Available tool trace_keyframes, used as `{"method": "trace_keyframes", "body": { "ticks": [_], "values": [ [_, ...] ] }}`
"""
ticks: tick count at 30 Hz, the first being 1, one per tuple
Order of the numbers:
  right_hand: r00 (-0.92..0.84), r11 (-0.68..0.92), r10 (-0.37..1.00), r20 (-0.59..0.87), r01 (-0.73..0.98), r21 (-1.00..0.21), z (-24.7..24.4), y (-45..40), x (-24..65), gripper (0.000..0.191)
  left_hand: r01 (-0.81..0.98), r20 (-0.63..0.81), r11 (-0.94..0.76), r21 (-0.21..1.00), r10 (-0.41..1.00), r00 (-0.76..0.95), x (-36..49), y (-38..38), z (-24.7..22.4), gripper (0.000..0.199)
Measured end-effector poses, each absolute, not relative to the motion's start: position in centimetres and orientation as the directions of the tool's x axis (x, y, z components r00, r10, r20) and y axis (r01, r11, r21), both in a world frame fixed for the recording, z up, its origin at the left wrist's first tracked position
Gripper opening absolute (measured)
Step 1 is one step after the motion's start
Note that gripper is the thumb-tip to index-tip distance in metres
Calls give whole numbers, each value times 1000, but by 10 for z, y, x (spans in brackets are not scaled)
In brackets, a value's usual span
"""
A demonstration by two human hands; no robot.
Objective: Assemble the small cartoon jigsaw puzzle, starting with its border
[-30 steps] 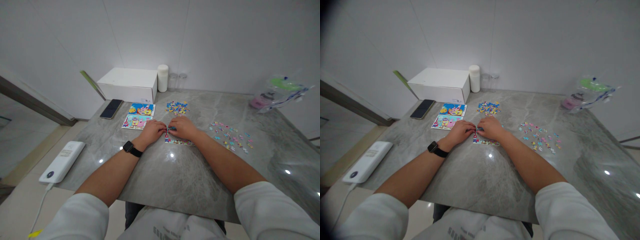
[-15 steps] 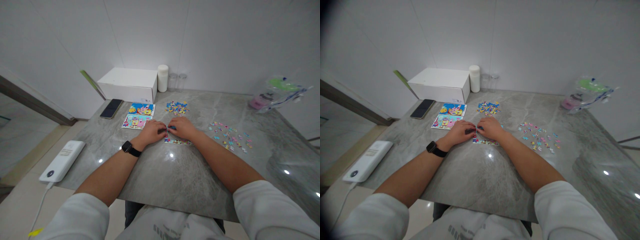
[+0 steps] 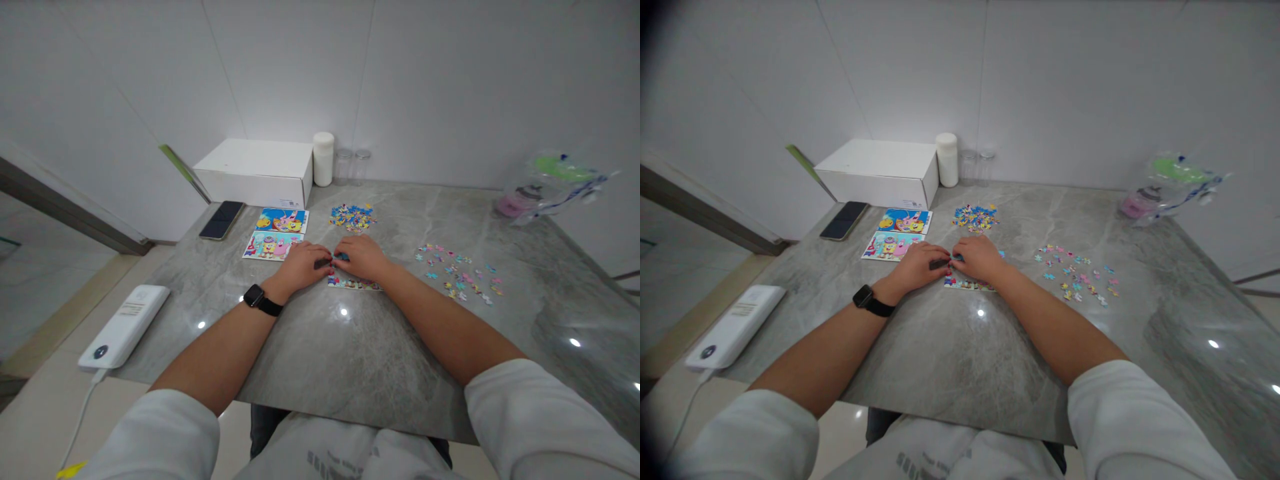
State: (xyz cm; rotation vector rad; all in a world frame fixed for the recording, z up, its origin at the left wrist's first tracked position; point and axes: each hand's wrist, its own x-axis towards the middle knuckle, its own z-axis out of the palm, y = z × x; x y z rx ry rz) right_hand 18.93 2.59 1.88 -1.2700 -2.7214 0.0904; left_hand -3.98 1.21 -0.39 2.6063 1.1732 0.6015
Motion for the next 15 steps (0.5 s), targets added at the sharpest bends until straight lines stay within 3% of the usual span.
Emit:
{"method": "trace_keyframes", "body": {
  "ticks": [10,15],
  "values": [
    [-602,609,793,92,781,-138,19,26,188,27,682,264,-651,335,759,595,-39,12,-4,19],
    [-556,567,824,115,801,-190,22,35,194,25,698,220,-664,267,748,627,-37,6,7,22]
  ]
}}
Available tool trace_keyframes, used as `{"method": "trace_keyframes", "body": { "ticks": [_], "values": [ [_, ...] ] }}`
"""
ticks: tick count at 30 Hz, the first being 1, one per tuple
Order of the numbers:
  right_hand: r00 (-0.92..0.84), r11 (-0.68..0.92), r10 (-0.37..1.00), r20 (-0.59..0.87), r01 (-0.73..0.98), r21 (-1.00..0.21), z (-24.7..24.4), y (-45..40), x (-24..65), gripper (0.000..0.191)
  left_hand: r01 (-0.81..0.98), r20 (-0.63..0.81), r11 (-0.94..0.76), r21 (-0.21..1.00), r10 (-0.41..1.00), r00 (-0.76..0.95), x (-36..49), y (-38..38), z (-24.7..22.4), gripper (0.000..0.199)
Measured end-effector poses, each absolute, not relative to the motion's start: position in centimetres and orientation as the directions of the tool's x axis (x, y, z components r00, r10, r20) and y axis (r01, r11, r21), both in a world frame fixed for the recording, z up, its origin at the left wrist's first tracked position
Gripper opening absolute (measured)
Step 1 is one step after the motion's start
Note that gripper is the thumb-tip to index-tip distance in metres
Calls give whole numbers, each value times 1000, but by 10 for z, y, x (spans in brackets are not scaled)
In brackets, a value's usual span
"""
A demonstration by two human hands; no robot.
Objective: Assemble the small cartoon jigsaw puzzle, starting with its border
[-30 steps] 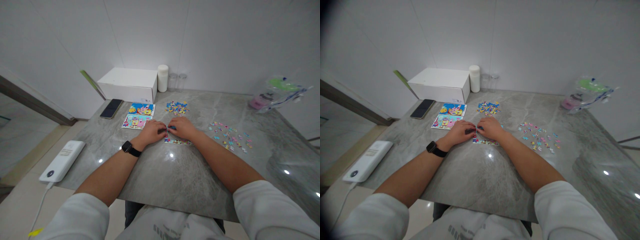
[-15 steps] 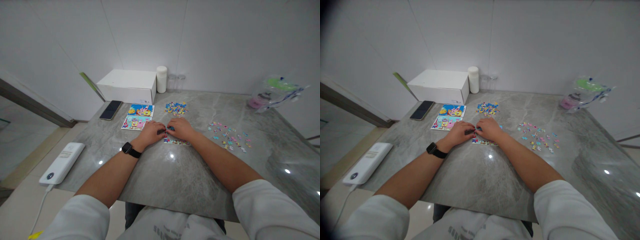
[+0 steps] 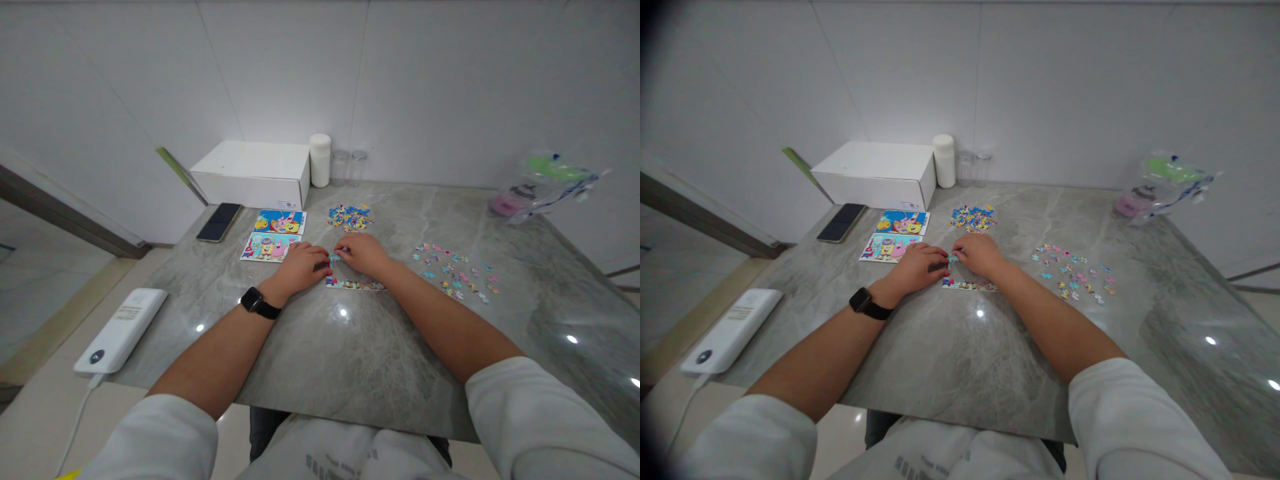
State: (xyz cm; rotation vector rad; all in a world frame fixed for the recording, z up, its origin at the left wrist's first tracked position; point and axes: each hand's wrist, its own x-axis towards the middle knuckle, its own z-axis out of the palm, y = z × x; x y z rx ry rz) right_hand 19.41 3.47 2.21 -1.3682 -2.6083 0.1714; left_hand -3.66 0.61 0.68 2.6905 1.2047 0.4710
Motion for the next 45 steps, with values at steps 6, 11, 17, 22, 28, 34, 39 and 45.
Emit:
{"method": "trace_keyframes", "body": {
  "ticks": [6,11,17,22,28,34,39,45],
  "values": [
    [-401,445,894,202,850,-283,51,49,228,21,707,185,-691,149,722,666,-31,-3,22,26],
    [-313,347,936,163,899,-266,60,50,267,20,712,167,-683,162,730,663,-29,-6,23,23],
    [-387,394,919,71,896,-204,22,34,281,24,702,205,-692,168,721,662,-31,-2,14,23],
    [-424,430,903,77,882,-194,8,28,279,28,704,218,-686,183,727,652,-32,-1,11,25],
    [-407,420,908,103,883,-208,6,29,278,26,707,204,-678,200,735,647,-32,0,10,29],
    [-400,419,908,129,878,-233,-1,32,274,25,704,204,-673,228,740,641,-32,0,9,28],
    [-396,416,909,130,867,-273,-7,39,273,20,709,191,-665,235,747,637,-31,-1,10,27],
    [-385,410,912,143,841,-352,-12,39,279,15,712,202,-663,231,749,631,-31,-3,11,27]
  ]
}}
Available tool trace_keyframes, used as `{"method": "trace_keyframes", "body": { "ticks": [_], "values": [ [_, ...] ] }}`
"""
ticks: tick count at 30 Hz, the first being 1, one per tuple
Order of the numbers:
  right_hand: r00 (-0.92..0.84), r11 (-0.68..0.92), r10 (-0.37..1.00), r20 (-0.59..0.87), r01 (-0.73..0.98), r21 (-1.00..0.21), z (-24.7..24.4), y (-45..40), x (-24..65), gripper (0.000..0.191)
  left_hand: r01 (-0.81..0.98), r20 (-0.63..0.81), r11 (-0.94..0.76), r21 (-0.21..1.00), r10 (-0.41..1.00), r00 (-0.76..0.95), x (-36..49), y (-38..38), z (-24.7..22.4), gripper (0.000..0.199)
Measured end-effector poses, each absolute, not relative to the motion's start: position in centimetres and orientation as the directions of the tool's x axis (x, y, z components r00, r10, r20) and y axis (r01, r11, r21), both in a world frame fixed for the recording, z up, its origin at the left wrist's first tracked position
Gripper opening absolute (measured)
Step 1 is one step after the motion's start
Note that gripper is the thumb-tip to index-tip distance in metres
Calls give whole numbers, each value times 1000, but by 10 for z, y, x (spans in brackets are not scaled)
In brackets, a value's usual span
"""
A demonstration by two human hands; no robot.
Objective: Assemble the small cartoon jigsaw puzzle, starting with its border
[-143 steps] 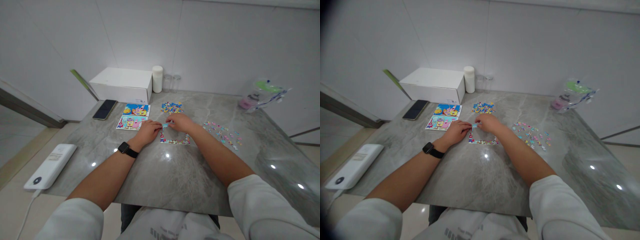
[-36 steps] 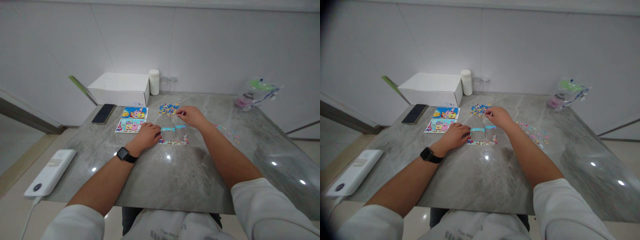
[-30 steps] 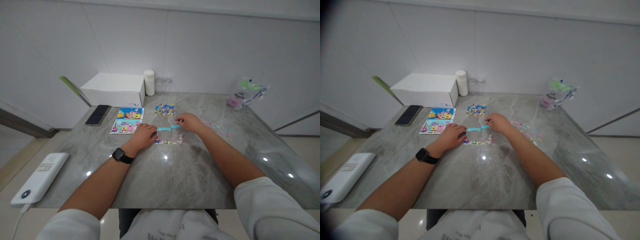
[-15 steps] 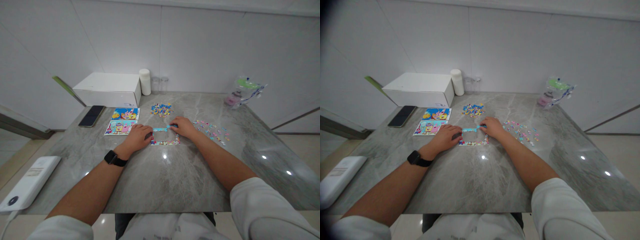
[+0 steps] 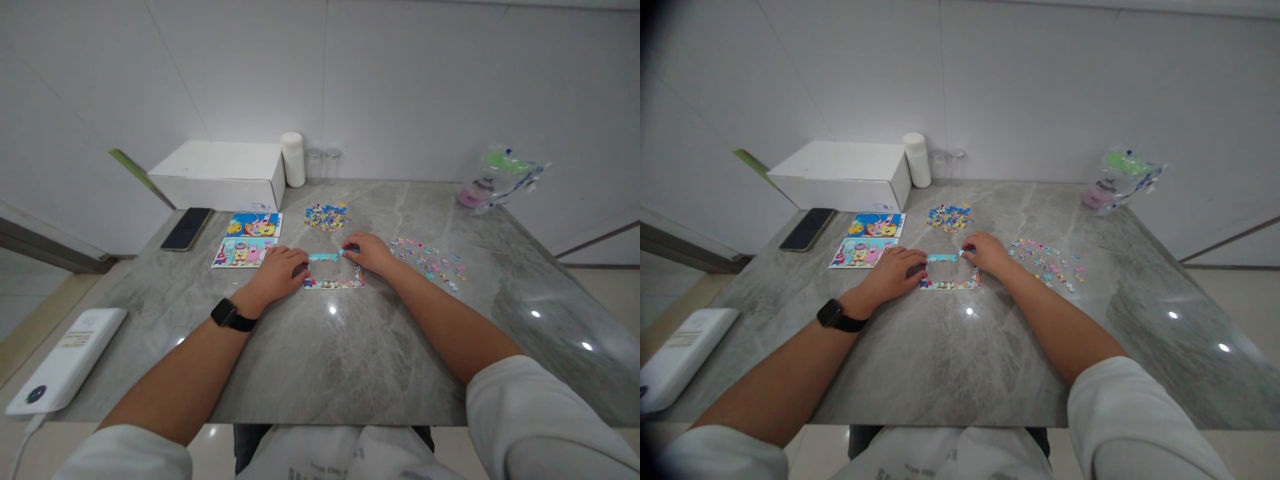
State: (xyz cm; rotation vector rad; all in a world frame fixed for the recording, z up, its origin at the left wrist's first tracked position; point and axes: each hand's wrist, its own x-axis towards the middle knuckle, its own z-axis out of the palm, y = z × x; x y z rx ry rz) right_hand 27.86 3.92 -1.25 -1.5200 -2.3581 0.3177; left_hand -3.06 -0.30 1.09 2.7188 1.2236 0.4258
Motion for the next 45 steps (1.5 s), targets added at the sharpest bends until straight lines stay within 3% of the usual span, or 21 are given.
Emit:
{"method": "trace_keyframes", "body": {
  "ticks": [14,33,45],
  "values": [
    [-478,508,860,179,765,-397,-12,29,280,16,722,187,-650,236,760,623,-31,-4,12,29],
    [-541,550,835,100,821,-153,6,19,273,26,726,193,-652,220,758,623,-31,-3,8,28],
    [-500,515,857,123,823,-239,3,18,274,25,732,181,-645,219,764,619,-30,-6,13,28]
  ]
}}
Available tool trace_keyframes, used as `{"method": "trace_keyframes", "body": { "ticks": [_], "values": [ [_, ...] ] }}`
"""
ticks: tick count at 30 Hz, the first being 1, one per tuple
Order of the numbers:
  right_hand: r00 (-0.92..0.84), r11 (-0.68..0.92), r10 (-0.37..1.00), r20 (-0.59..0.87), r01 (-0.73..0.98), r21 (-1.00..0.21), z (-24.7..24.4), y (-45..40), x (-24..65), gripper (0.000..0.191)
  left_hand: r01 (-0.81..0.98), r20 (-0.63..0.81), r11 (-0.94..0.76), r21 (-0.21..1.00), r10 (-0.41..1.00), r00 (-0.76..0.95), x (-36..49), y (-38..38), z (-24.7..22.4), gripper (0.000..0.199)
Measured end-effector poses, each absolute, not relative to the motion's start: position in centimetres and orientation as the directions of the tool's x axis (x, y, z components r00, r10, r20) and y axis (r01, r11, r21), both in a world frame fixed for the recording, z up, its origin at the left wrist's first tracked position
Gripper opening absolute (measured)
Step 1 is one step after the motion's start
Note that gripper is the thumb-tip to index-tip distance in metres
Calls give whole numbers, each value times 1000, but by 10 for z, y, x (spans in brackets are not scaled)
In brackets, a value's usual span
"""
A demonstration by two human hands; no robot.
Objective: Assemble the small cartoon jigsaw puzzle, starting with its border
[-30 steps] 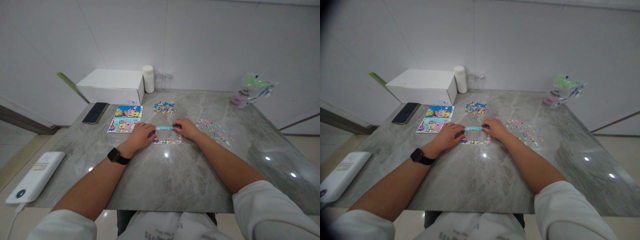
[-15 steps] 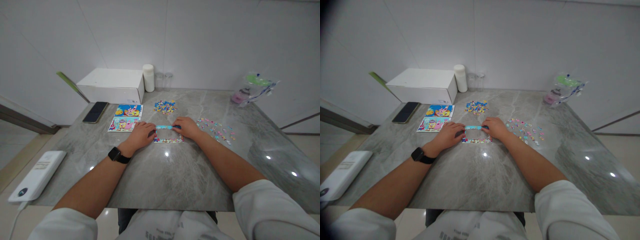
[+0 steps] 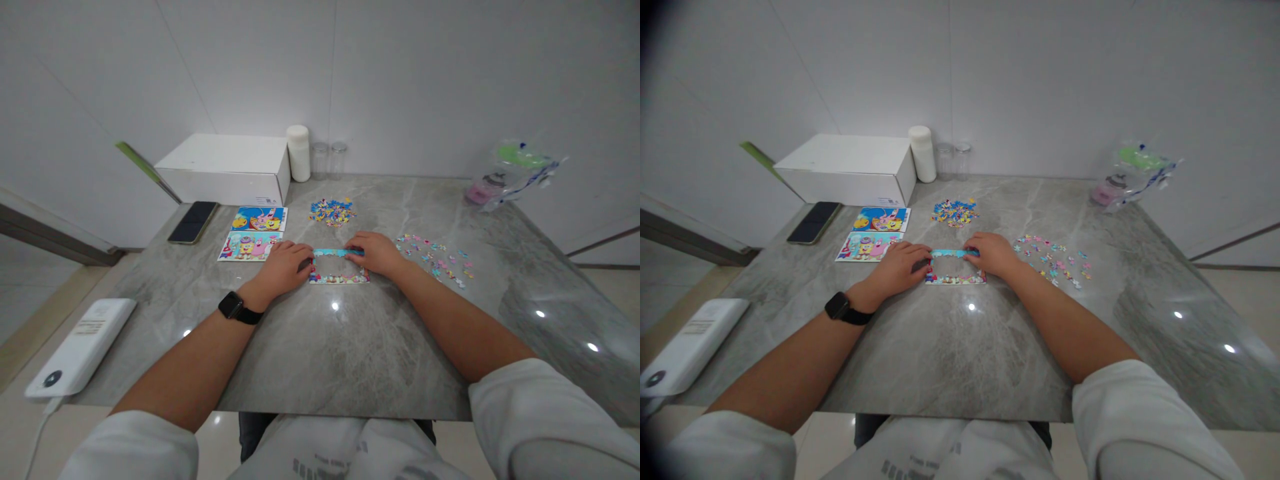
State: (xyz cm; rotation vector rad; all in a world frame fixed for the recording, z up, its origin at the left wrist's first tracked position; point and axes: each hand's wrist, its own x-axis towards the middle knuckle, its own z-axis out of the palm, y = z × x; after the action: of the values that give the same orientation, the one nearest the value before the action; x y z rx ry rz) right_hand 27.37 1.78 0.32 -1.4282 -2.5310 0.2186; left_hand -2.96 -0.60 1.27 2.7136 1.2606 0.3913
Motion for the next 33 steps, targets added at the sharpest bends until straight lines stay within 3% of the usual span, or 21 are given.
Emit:
{"method": "trace_keyframes", "body": {
  "ticks": [12,25,33],
  "values": [
    [-554,547,831,55,794,-265,17,19,290,28,731,173,-642,231,766,619,-30,-4,11,28],
    [-505,482,863,17,812,-329,14,20,286,17,729,175,-646,226,763,622,-30,-5,13,25],
    [-503,493,864,31,831,-259,16,16,280,16,715,196,-659,233,752,629,-31,-3,8,26]
  ]
}}
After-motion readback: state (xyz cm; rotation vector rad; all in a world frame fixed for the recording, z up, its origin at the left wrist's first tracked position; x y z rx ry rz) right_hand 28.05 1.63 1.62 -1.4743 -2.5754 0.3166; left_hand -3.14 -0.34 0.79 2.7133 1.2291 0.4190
